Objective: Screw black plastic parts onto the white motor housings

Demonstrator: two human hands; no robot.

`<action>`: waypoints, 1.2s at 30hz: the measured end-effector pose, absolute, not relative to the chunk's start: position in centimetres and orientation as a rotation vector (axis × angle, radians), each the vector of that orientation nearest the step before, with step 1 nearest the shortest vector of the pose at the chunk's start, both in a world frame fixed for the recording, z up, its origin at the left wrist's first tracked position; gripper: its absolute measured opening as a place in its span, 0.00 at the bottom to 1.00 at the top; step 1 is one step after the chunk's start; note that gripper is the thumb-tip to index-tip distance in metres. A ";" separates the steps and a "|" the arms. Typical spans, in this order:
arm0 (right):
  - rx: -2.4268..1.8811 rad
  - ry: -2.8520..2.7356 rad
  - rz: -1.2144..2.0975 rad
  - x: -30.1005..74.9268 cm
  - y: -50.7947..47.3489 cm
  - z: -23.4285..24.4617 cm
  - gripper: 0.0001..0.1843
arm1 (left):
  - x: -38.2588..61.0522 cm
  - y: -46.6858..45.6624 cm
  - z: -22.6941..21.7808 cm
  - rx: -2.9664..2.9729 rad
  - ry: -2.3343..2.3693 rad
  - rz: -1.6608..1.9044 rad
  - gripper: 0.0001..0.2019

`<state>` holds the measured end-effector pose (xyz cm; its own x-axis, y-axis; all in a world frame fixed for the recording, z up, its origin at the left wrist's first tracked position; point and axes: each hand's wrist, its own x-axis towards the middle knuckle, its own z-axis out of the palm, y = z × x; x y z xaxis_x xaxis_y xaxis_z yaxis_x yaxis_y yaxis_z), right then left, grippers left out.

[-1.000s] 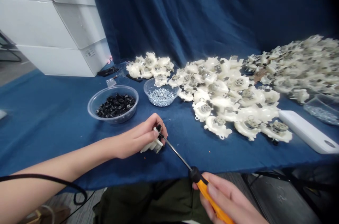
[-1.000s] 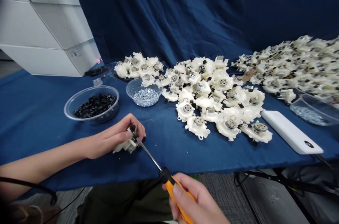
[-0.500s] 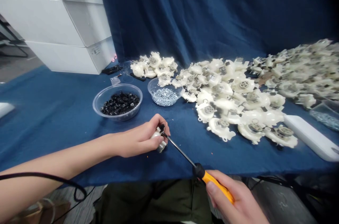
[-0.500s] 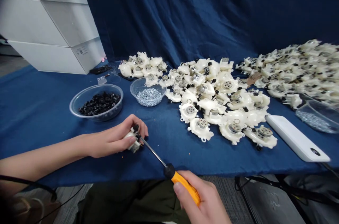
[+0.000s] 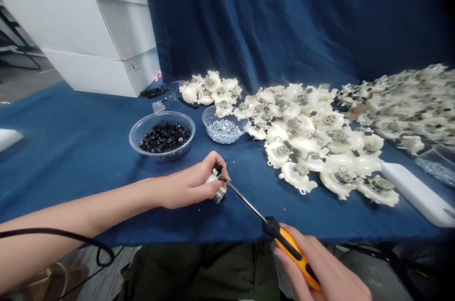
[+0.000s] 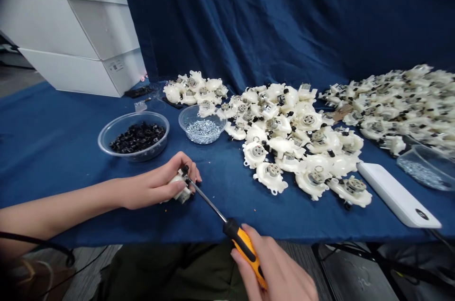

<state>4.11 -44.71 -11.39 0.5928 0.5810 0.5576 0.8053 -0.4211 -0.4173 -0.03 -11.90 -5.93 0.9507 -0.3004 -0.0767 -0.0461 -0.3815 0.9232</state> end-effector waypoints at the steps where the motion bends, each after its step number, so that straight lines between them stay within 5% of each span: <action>1: -2.140 -1.093 -0.381 4.2 -44.5 -11.3 0.17 | -0.1 -11.9 -5.9 1.968 -0.247 -0.279 0.09; 3: -2.124 -0.935 -0.010 4.5 -44.1 -10.7 0.15 | -0.1 -11.8 -5.9 1.989 -0.241 -0.287 0.09; 7: -1.811 -0.186 1.099 5.4 -43.8 -8.6 0.32 | 0.0 -11.8 -5.9 2.009 -0.245 -0.262 0.09; 9: -1.593 0.040 1.308 5.9 -44.0 -8.0 0.34 | 0.0 -11.8 -5.9 2.006 -0.244 -0.260 0.09; 13: -1.719 -0.221 1.113 6.3 -44.4 -8.5 0.29 | 0.0 -11.9 -6.1 1.940 -0.237 -0.259 0.08; 18: -2.163 -1.015 -0.319 6.2 -44.7 -9.4 0.14 | -0.1 -12.0 -6.2 1.928 -0.248 -0.253 0.08; 20: -2.164 -1.245 -0.566 6.3 -45.0 -9.6 0.15 | -0.1 -12.0 -6.2 1.932 -0.265 -0.260 0.08; 24: -2.162 -1.128 -0.142 7.0 -45.1 -9.7 0.16 | -0.1 -11.8 -6.0 1.960 -0.252 -0.278 0.08; 29: -1.695 -0.166 1.361 7.6 -44.0 -7.6 0.35 | -0.4 -11.8 -6.2 1.987 -0.271 -0.266 0.10; 31: -1.493 -0.013 1.482 7.5 -43.7 -6.7 0.35 | -0.5 -12.0 -6.3 1.982 -0.269 -0.227 0.11; 36: -1.658 -0.176 1.193 6.9 -44.1 -7.2 0.29 | -0.5 -12.5 -6.4 1.968 -0.206 -0.203 0.12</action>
<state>6.89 -44.06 -7.18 0.4945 0.6180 -0.6111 -0.4149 -0.4500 -0.7908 -0.52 -12.48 -6.41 0.9703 -0.2373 -0.0475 -0.0507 -0.3910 0.9190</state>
